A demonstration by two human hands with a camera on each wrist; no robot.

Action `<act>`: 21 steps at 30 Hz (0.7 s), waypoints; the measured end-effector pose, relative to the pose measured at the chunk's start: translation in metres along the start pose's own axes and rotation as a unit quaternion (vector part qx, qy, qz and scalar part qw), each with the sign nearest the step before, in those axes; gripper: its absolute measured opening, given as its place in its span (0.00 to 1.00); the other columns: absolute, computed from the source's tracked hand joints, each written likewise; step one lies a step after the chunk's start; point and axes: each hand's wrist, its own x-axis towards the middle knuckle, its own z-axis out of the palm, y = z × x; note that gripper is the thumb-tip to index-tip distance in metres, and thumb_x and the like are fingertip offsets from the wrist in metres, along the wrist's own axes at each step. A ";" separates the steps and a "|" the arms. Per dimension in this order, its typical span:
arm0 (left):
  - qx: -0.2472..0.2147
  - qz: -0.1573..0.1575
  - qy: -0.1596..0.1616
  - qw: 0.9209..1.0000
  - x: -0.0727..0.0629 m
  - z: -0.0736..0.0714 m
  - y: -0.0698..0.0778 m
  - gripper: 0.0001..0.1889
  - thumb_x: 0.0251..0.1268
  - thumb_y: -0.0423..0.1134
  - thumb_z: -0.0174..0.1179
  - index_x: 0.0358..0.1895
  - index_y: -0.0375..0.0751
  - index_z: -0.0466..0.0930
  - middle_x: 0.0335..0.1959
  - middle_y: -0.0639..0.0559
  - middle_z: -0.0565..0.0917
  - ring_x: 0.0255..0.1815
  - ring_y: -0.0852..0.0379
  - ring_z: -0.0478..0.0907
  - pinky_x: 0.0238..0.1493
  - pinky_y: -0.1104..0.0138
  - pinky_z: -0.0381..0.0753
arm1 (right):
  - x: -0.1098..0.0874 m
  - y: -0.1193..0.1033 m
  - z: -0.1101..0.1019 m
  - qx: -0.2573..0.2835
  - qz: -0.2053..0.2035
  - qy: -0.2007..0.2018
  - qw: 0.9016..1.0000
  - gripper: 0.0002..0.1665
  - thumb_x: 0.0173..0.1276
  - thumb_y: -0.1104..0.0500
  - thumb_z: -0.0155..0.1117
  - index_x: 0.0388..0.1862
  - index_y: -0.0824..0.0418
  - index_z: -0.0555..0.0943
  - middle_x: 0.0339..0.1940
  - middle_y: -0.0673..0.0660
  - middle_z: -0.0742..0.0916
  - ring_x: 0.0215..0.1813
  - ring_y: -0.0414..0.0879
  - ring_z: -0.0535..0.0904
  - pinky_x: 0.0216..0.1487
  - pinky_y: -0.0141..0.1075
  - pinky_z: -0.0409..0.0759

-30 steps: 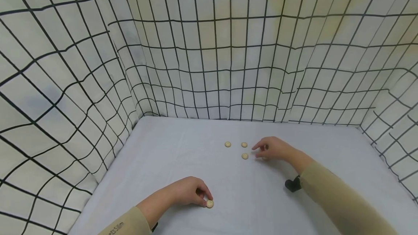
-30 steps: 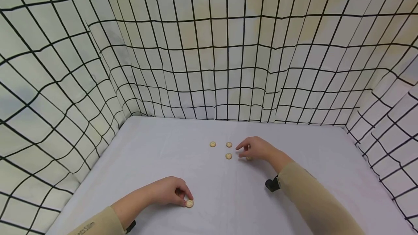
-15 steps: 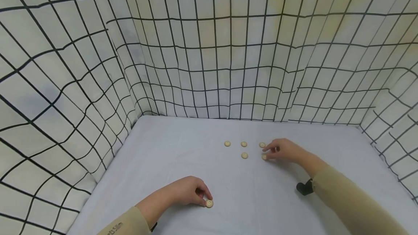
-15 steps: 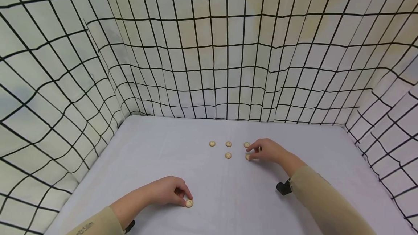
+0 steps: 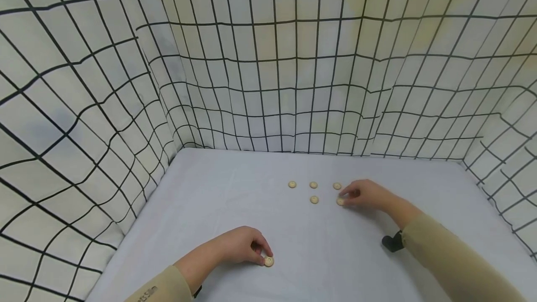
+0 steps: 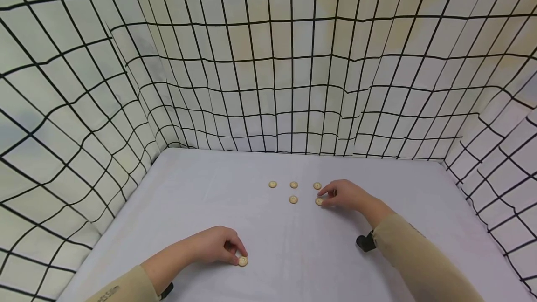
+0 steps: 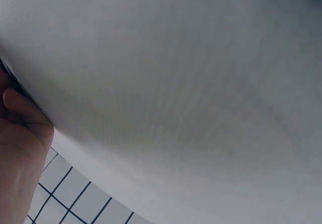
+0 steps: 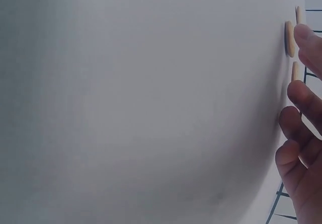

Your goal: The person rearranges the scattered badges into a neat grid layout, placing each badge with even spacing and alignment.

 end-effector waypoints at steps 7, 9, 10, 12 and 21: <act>0.001 0.002 0.000 1.000 0.001 0.000 -0.002 0.08 0.56 0.39 0.73 0.36 0.59 0.89 0.25 0.63 0.78 0.28 0.66 0.71 0.34 0.70 0.71 | 0.002 -0.003 0.003 -0.009 0.009 0.003 1.000 0.16 0.57 0.49 0.76 0.46 0.45 0.87 0.37 0.45 0.83 0.42 0.43 0.76 0.46 0.42 0.75; -0.001 0.002 -0.001 1.000 0.001 0.000 -0.002 0.08 0.55 0.39 0.73 0.36 0.59 0.89 0.25 0.63 0.78 0.28 0.66 0.72 0.34 0.70 0.71 | 0.002 -0.004 0.004 -0.014 0.010 0.003 1.000 0.16 0.58 0.49 0.75 0.46 0.45 0.87 0.38 0.45 0.83 0.42 0.43 0.76 0.46 0.43 0.76; -0.002 0.001 -0.002 1.000 0.001 0.001 -0.002 0.08 0.55 0.39 0.73 0.36 0.59 0.89 0.25 0.63 0.78 0.28 0.66 0.72 0.34 0.70 0.71 | 0.002 -0.004 0.005 -0.014 0.013 0.003 1.000 0.16 0.58 0.49 0.75 0.46 0.44 0.87 0.37 0.45 0.83 0.42 0.43 0.76 0.46 0.43 0.75; -0.004 0.000 -0.004 1.000 0.001 0.001 -0.003 0.08 0.55 0.39 0.73 0.36 0.59 0.89 0.25 0.63 0.78 0.27 0.66 0.72 0.33 0.70 0.71 | 0.003 -0.003 0.006 -0.014 0.013 0.001 1.000 0.16 0.58 0.49 0.75 0.46 0.44 0.87 0.38 0.45 0.83 0.42 0.42 0.76 0.47 0.43 0.76; -0.006 0.007 -0.001 1.000 0.001 0.002 -0.005 0.08 0.55 0.37 0.73 0.36 0.58 0.89 0.25 0.63 0.78 0.28 0.67 0.72 0.34 0.70 0.72 | 0.005 -0.001 0.007 -0.018 0.008 0.003 1.000 0.14 0.59 0.49 0.74 0.46 0.44 0.88 0.37 0.44 0.83 0.41 0.42 0.76 0.46 0.42 0.75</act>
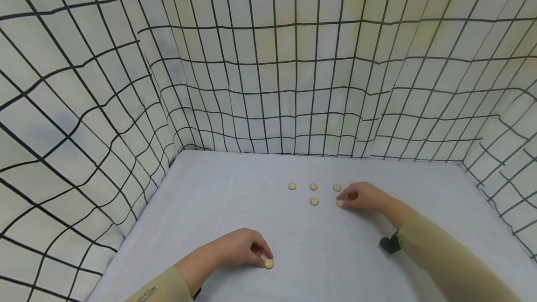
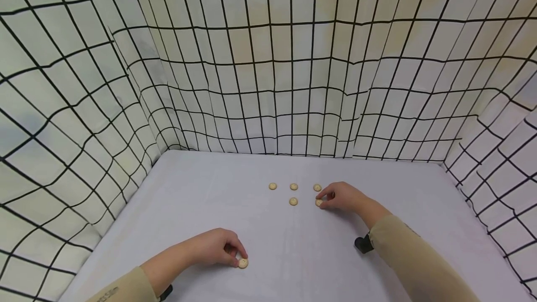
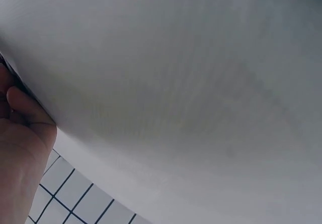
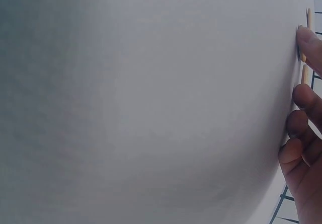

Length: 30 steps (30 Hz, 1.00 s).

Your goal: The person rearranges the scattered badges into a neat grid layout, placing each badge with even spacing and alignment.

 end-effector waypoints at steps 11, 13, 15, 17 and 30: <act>-0.001 0.002 -0.005 1.000 -0.004 -0.001 0.004 0.09 0.56 0.38 0.73 0.38 0.58 0.88 0.26 0.63 0.77 0.29 0.67 0.71 0.36 0.70 0.71 | -0.001 -0.005 -0.002 0.005 0.005 -0.003 1.000 0.14 0.60 0.51 0.74 0.45 0.45 0.88 0.36 0.45 0.83 0.40 0.43 0.75 0.45 0.42 0.75; 0.003 0.004 -0.001 1.000 -0.005 0.000 0.005 0.09 0.56 0.39 0.73 0.39 0.58 0.87 0.26 0.63 0.77 0.29 0.67 0.71 0.36 0.70 0.71 | -0.001 -0.005 -0.002 0.005 0.007 -0.003 1.000 0.14 0.60 0.51 0.74 0.46 0.45 0.88 0.36 0.45 0.83 0.40 0.43 0.75 0.45 0.42 0.75; 0.019 0.010 0.009 1.000 -0.007 0.002 0.005 0.09 0.56 0.40 0.73 0.39 0.60 0.87 0.27 0.64 0.76 0.30 0.68 0.71 0.36 0.70 0.71 | -0.001 -0.004 -0.002 0.008 0.009 -0.004 1.000 0.14 0.60 0.51 0.74 0.46 0.45 0.88 0.37 0.45 0.83 0.41 0.43 0.75 0.46 0.42 0.75; 0.040 0.018 0.021 0.999 -0.010 0.004 0.006 0.09 0.56 0.41 0.73 0.40 0.60 0.87 0.27 0.65 0.75 0.30 0.68 0.70 0.36 0.71 0.71 | -0.001 -0.005 -0.002 0.010 0.008 -0.004 1.000 0.14 0.60 0.51 0.74 0.46 0.45 0.88 0.38 0.45 0.84 0.41 0.43 0.75 0.47 0.43 0.76; 0.131 0.039 0.060 0.989 -0.016 0.013 0.006 0.14 0.57 0.46 0.72 0.48 0.59 0.88 0.28 0.69 0.73 0.30 0.71 0.68 0.34 0.73 0.71 | 0.002 0.001 0.001 -0.001 0.001 -0.004 1.000 0.15 0.59 0.49 0.74 0.46 0.45 0.88 0.39 0.45 0.84 0.42 0.42 0.76 0.48 0.44 0.76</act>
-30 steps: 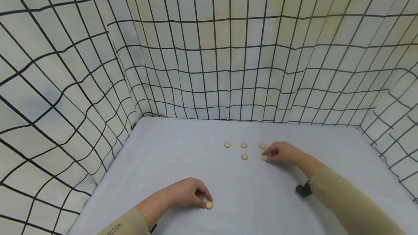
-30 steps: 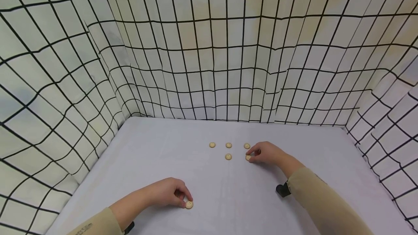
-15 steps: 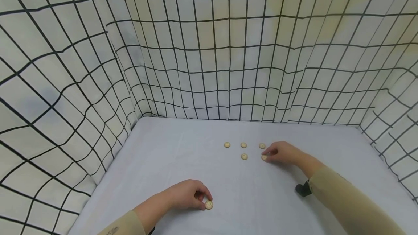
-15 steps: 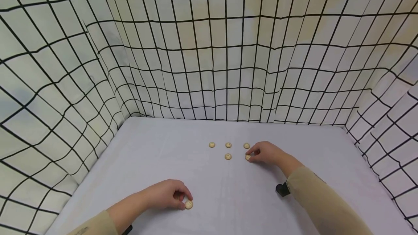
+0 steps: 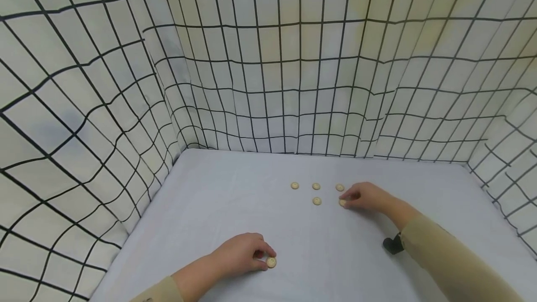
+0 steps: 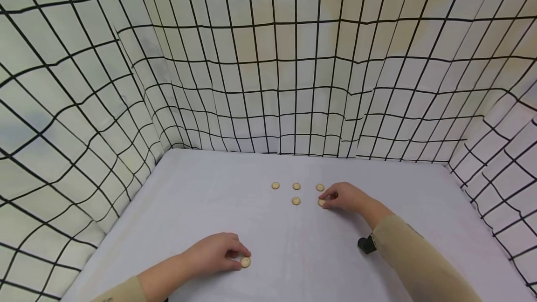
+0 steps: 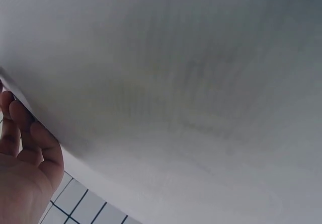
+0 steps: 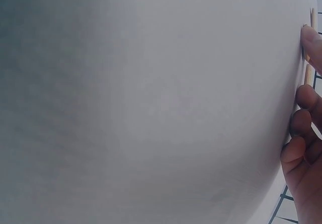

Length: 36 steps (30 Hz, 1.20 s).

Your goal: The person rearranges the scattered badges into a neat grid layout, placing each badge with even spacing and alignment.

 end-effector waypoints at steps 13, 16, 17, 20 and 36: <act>0.003 0.013 -0.002 1.000 0.002 0.002 0.000 0.13 0.57 0.48 0.72 0.47 0.60 0.89 0.31 0.72 0.75 0.34 0.73 0.71 0.39 0.74 0.74 | -0.002 0.000 0.000 -0.004 -0.001 -0.003 1.000 0.15 0.59 0.50 0.74 0.46 0.45 0.88 0.38 0.44 0.84 0.41 0.42 0.76 0.47 0.43 0.76; 0.009 0.016 -0.003 1.000 0.004 0.002 0.000 0.12 0.58 0.48 0.72 0.46 0.60 0.89 0.31 0.72 0.75 0.33 0.73 0.71 0.38 0.74 0.74 | -0.003 -0.001 0.000 0.002 0.007 -0.002 1.000 0.14 0.60 0.50 0.74 0.46 0.45 0.88 0.41 0.45 0.85 0.44 0.42 0.78 0.50 0.45 0.77; 0.011 0.016 -0.004 1.000 0.004 0.001 0.000 0.12 0.58 0.48 0.72 0.46 0.60 0.89 0.31 0.72 0.74 0.33 0.73 0.70 0.38 0.74 0.74 | -0.003 -0.001 0.000 0.005 0.010 -0.002 1.000 0.13 0.60 0.50 0.74 0.46 0.45 0.88 0.42 0.45 0.85 0.45 0.43 0.78 0.51 0.45 0.77; 0.011 0.011 -0.010 1.000 0.004 0.000 0.002 0.11 0.58 0.47 0.72 0.45 0.61 0.89 0.31 0.72 0.74 0.33 0.73 0.70 0.38 0.73 0.73 | -0.003 -0.001 0.000 0.013 0.015 -0.003 1.000 0.13 0.61 0.49 0.74 0.46 0.45 0.87 0.44 0.47 0.86 0.47 0.44 0.79 0.53 0.47 0.77; -0.007 0.016 -0.025 1.000 0.006 -0.004 0.001 0.11 0.59 0.44 0.71 0.45 0.59 0.89 0.29 0.69 0.74 0.31 0.71 0.69 0.36 0.74 0.71 | -0.002 -0.001 0.003 0.020 0.017 0.004 1.000 0.13 0.60 0.50 0.74 0.45 0.45 0.88 0.42 0.46 0.85 0.44 0.42 0.78 0.50 0.46 0.78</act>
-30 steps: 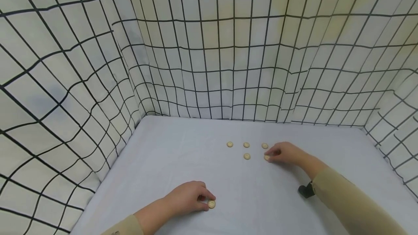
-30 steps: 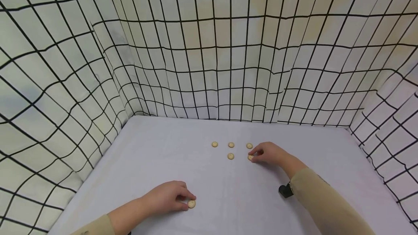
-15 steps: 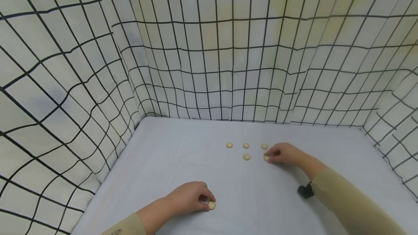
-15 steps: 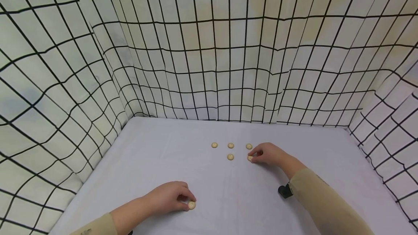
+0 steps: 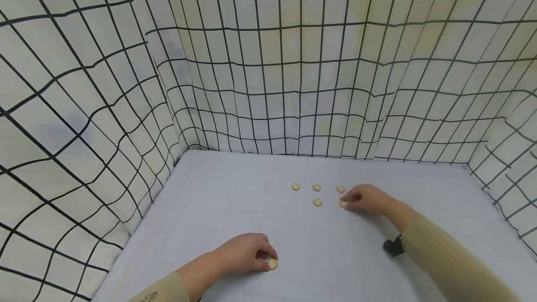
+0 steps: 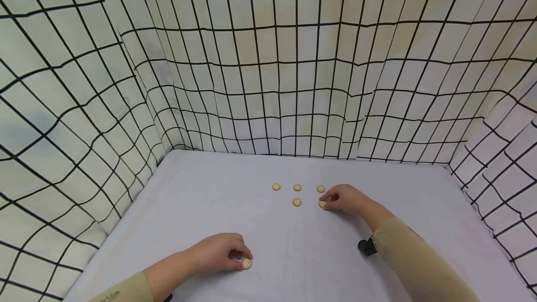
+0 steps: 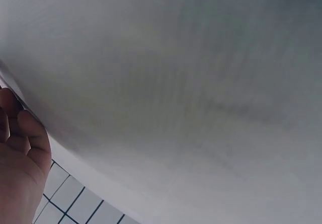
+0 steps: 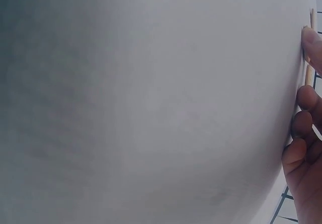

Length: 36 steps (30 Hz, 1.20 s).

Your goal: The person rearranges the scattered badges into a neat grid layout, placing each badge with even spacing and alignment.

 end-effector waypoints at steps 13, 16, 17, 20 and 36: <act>-0.036 -0.007 0.007 0.999 0.002 -0.002 -0.003 0.09 0.59 0.43 0.71 0.43 0.58 0.88 0.31 0.68 0.75 0.32 0.70 0.71 0.37 0.73 0.73 | 0.000 -0.001 -0.002 0.000 0.002 -0.002 1.000 0.13 0.59 0.49 0.75 0.45 0.44 0.88 0.42 0.45 0.85 0.44 0.42 0.78 0.50 0.45 0.77; -0.033 -0.006 0.013 0.999 0.004 -0.003 -0.005 0.08 0.60 0.44 0.71 0.43 0.59 0.88 0.31 0.67 0.74 0.32 0.69 0.71 0.37 0.73 0.73 | 0.000 -0.001 -0.003 0.000 0.001 -0.001 1.000 0.13 0.60 0.50 0.74 0.45 0.44 0.88 0.41 0.45 0.85 0.44 0.42 0.78 0.49 0.45 0.77; -0.032 -0.005 0.015 0.999 0.005 -0.004 -0.006 0.08 0.60 0.44 0.71 0.43 0.59 0.88 0.31 0.67 0.74 0.32 0.69 0.71 0.37 0.73 0.73 | 0.000 -0.001 -0.003 -0.001 0.000 -0.002 1.000 0.13 0.60 0.50 0.74 0.45 0.44 0.88 0.42 0.45 0.85 0.44 0.42 0.78 0.49 0.45 0.77; -0.031 -0.006 0.023 0.999 0.007 -0.005 -0.007 0.09 0.60 0.44 0.71 0.43 0.58 0.87 0.30 0.67 0.74 0.32 0.69 0.71 0.37 0.72 0.72 | -0.001 -0.001 -0.003 -0.003 0.000 -0.002 1.000 0.13 0.60 0.50 0.74 0.45 0.44 0.88 0.41 0.45 0.85 0.44 0.42 0.77 0.49 0.44 0.77; -0.006 -0.022 0.071 0.997 0.030 -0.026 -0.017 0.08 0.63 0.46 0.68 0.44 0.57 0.87 0.31 0.64 0.75 0.33 0.66 0.70 0.37 0.69 0.71 | -0.002 -0.004 -0.002 0.005 0.002 0.003 1.000 0.14 0.59 0.50 0.75 0.45 0.45 0.88 0.43 0.46 0.86 0.45 0.42 0.78 0.51 0.46 0.77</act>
